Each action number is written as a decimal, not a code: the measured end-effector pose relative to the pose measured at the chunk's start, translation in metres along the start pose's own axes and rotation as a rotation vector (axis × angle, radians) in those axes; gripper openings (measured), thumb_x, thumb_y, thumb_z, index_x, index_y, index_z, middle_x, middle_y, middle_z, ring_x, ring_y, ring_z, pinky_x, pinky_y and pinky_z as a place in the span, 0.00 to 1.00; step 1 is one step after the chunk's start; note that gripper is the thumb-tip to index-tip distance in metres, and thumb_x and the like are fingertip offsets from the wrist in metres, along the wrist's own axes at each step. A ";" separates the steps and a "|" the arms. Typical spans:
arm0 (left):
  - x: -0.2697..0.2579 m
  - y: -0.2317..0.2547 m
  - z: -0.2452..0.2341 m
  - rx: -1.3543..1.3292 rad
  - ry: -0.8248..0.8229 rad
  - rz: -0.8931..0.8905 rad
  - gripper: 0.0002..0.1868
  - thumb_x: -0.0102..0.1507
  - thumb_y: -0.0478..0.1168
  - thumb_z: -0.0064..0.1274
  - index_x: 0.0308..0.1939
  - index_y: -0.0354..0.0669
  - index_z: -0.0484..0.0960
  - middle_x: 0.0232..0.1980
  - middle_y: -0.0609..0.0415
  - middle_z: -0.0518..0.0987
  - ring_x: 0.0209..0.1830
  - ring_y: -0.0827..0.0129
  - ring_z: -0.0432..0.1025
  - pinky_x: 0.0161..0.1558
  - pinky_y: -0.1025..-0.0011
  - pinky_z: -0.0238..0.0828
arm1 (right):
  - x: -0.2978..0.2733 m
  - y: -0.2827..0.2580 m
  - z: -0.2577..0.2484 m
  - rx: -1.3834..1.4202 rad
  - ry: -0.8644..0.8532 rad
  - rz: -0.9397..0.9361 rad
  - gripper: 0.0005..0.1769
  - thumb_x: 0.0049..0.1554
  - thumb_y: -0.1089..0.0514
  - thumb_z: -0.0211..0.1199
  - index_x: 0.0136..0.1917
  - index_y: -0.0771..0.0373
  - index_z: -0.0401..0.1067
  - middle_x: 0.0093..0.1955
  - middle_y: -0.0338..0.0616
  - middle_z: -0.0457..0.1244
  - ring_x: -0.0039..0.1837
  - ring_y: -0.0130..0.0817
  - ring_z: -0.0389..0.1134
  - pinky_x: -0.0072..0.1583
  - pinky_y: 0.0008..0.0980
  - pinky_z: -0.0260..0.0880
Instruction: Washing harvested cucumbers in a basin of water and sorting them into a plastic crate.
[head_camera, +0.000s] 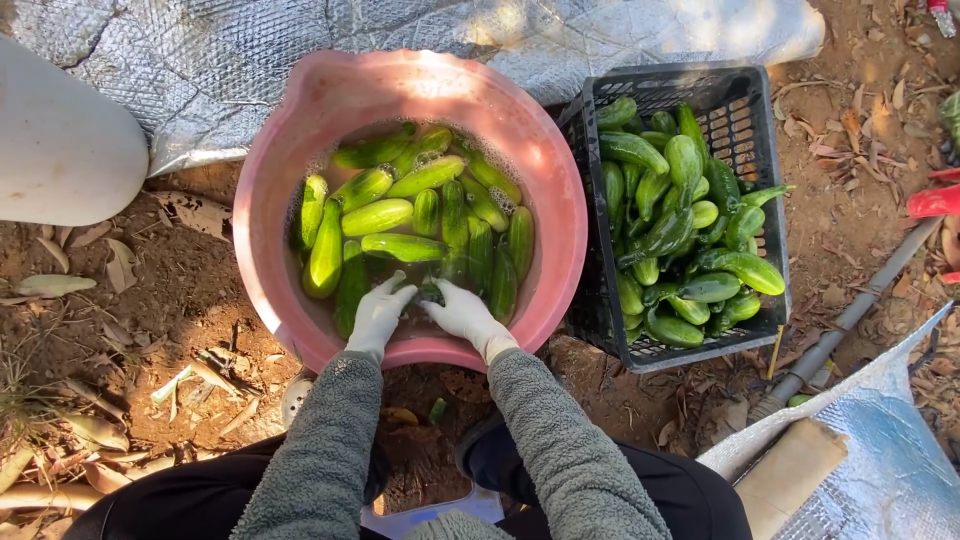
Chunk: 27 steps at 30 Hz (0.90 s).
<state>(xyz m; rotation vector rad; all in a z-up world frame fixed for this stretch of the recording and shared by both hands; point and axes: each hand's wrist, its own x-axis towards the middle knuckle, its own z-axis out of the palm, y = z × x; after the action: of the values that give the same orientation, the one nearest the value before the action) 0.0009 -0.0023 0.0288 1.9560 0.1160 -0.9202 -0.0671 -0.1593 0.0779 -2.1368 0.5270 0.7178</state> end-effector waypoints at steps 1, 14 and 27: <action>0.014 -0.014 0.007 -0.003 0.000 0.003 0.30 0.63 0.55 0.58 0.68 0.50 0.78 0.63 0.43 0.80 0.64 0.55 0.73 0.63 0.61 0.71 | 0.005 0.006 0.004 -0.003 0.002 -0.001 0.34 0.62 0.42 0.51 0.76 0.62 0.60 0.72 0.63 0.61 0.74 0.59 0.60 0.74 0.52 0.59; 0.006 0.007 0.009 0.207 0.144 0.152 0.27 0.63 0.51 0.58 0.66 0.56 0.79 0.60 0.52 0.79 0.64 0.58 0.73 0.66 0.58 0.69 | -0.016 -0.019 -0.011 0.222 0.106 0.065 0.44 0.56 0.26 0.54 0.73 0.57 0.63 0.43 0.53 0.71 0.47 0.47 0.76 0.64 0.45 0.70; 0.031 -0.031 0.021 0.452 0.026 0.271 0.41 0.61 0.45 0.59 0.77 0.49 0.63 0.68 0.40 0.73 0.71 0.49 0.67 0.70 0.50 0.67 | 0.005 0.013 0.008 0.133 0.012 0.021 0.35 0.63 0.49 0.54 0.81 0.55 0.52 0.78 0.60 0.54 0.78 0.55 0.55 0.77 0.51 0.56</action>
<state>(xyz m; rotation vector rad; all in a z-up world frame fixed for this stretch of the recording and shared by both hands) -0.0024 -0.0101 -0.0193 2.3242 -0.3642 -0.7864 -0.0733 -0.1614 0.0628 -2.0158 0.5882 0.6637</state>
